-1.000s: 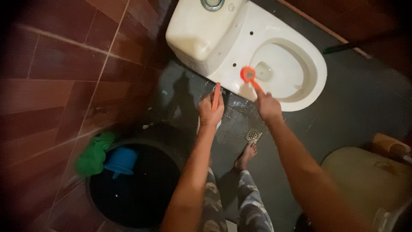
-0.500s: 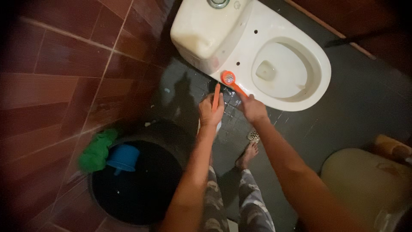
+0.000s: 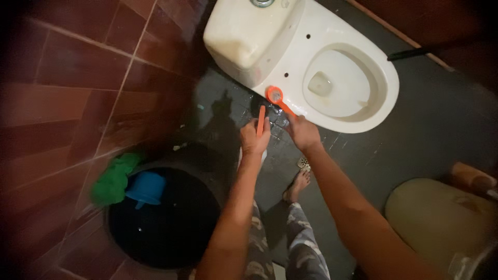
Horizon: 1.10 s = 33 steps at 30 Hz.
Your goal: The person scrubs the exterior and interior surfaces of a white toilet using an orange toilet brush. They hold a white bottle in the other hand while scrubbing the tank, base, and bowl.
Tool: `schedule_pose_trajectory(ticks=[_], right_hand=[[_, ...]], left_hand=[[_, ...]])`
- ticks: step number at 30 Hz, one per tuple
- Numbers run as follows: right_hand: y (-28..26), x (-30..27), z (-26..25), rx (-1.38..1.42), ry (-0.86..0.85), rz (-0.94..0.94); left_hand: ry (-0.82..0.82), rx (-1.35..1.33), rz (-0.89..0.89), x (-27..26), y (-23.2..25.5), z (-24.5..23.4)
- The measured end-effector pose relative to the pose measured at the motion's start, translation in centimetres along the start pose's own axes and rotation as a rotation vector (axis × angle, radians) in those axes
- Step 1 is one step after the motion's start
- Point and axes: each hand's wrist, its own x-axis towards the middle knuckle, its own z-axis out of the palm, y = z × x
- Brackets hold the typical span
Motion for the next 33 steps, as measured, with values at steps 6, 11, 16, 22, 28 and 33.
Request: schedule_pose_trajectory(ticks=[6,11,16,22,28,33], right_hand=[[3.7,-0.9,-2.1,-0.126,-0.199,0.186],[3.5,5.3,-2.5,-0.019,-0.025,0.141],[2.6,6.7,-0.9,-0.036,0.058,0.012],[3.8,0.7,-2.9,-0.065,-0.128,0.036],[5.1,3.3,-3.5,-0.035,0.002,0.121],[3.6,6.6,-2.9,0.001,0.021,0.034]], left_hand=[[-0.018,0.07,0.028,-0.3,0.7,1.1],[-0.058,0.038,-0.002,-0.5,0.8,2.6],[-0.077,0.011,-0.022,-1.0,0.8,3.5],[-0.125,0.03,-0.035,-1.6,1.7,2.8],[-0.05,0.048,-0.002,-1.3,0.5,3.6],[0.046,0.06,0.166,-0.6,0.0,4.6]])
